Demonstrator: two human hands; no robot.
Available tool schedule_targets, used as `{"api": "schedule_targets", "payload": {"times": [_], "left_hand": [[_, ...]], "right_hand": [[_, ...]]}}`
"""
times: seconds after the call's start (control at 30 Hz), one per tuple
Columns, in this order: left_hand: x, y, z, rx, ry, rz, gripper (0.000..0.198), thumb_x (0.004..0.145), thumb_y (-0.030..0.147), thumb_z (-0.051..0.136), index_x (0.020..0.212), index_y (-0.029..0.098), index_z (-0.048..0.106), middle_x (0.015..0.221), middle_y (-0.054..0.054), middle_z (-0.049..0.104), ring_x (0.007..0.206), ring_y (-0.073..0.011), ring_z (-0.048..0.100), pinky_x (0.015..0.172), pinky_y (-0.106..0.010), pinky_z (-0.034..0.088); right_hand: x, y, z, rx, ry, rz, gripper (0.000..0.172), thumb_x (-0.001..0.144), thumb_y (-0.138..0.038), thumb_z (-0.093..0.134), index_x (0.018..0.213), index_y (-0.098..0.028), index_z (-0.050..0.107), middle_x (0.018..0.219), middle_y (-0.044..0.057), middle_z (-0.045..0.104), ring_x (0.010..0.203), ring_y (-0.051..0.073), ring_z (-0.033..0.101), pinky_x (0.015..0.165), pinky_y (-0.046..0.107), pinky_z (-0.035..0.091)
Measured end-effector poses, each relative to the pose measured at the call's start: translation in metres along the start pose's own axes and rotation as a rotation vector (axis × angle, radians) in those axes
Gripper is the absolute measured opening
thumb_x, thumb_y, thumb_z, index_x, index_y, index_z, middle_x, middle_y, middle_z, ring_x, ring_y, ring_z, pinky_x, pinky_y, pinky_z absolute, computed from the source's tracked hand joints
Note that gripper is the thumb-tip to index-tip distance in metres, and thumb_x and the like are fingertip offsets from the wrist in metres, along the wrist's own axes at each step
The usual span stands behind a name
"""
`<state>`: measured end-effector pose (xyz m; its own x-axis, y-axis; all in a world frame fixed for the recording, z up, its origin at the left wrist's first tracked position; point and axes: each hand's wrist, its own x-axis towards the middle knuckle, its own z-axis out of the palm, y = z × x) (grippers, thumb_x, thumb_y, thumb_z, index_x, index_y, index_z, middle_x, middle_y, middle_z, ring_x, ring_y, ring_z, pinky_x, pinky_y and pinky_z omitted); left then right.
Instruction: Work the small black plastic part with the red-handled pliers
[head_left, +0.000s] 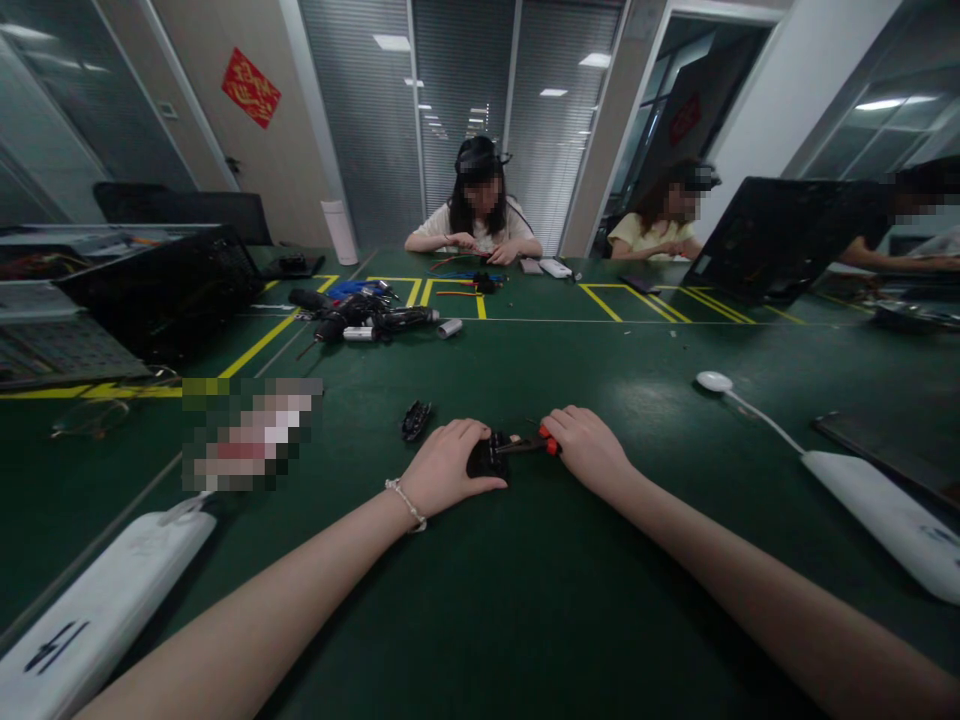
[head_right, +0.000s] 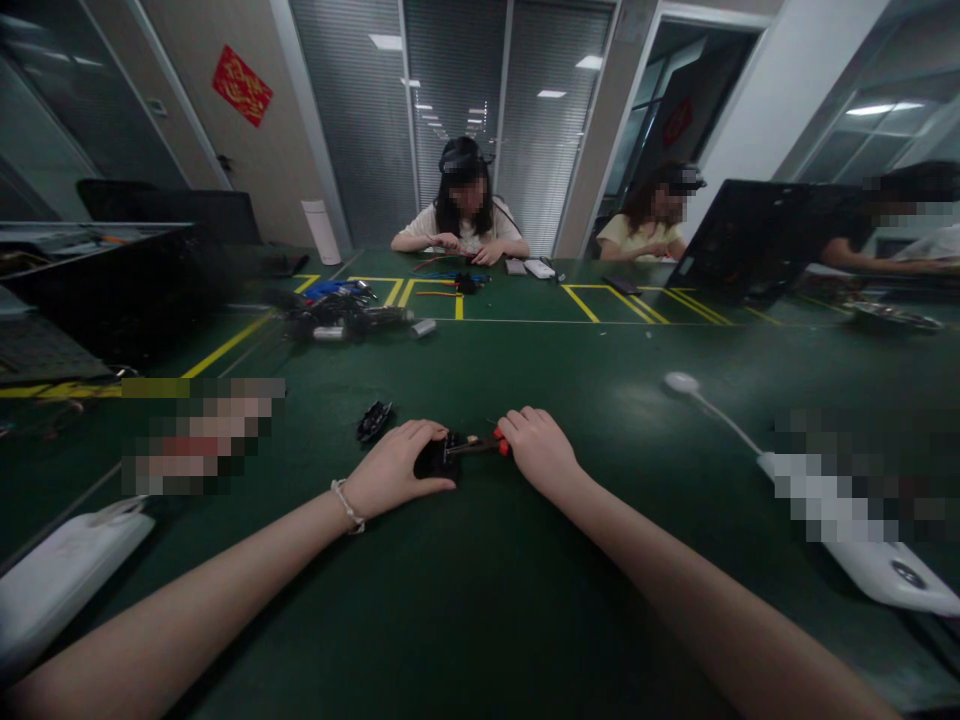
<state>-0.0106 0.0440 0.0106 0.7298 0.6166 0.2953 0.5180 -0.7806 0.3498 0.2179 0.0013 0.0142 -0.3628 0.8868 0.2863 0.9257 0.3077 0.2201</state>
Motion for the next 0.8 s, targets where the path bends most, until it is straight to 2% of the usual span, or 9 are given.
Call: {"api": "schedule_targets", "payload": {"times": [0.4, 0.57, 0.8], "left_hand": [[0.0, 0.0015, -0.0005, 0.012, 0.005, -0.007, 0.054, 0.066, 0.054, 0.061, 0.104, 0.018, 0.046, 0.104, -0.007, 0.053, 0.095, -0.0238, 0.051, 0.08, -0.037, 0.042], [-0.0004, 0.0016, 0.0001, 0.022, 0.018, 0.003, 0.054, 0.067, 0.054, 0.06, 0.105, 0.018, 0.045, 0.11, -0.008, 0.05, 0.099, -0.0246, 0.049, 0.083, -0.038, 0.041], [-0.0002, 0.0021, -0.0017, 0.012, 0.01, -0.01, 0.053, 0.066, 0.055, 0.06, 0.102, 0.018, 0.046, 0.1, -0.006, 0.053, 0.091, -0.0228, 0.051, 0.077, -0.036, 0.043]], "right_hand": [[0.0018, -0.0034, -0.0048, 0.011, -0.017, -0.003, 0.026, 0.072, -0.002, 0.045, 0.091, -0.014, 0.057, 0.091, 0.008, 0.06, 0.082, 0.019, 0.053, 0.073, 0.034, 0.041], [0.0018, -0.0016, -0.0031, 0.022, -0.021, -0.007, 0.023, 0.072, -0.004, 0.046, 0.09, -0.014, 0.057, 0.091, 0.008, 0.06, 0.083, 0.019, 0.052, 0.074, 0.033, 0.04], [0.0013, -0.001, -0.0028, 0.002, -0.033, 0.01, 0.026, 0.07, -0.002, 0.045, 0.091, -0.014, 0.057, 0.092, 0.008, 0.06, 0.083, 0.019, 0.052, 0.074, 0.032, 0.039]]}}
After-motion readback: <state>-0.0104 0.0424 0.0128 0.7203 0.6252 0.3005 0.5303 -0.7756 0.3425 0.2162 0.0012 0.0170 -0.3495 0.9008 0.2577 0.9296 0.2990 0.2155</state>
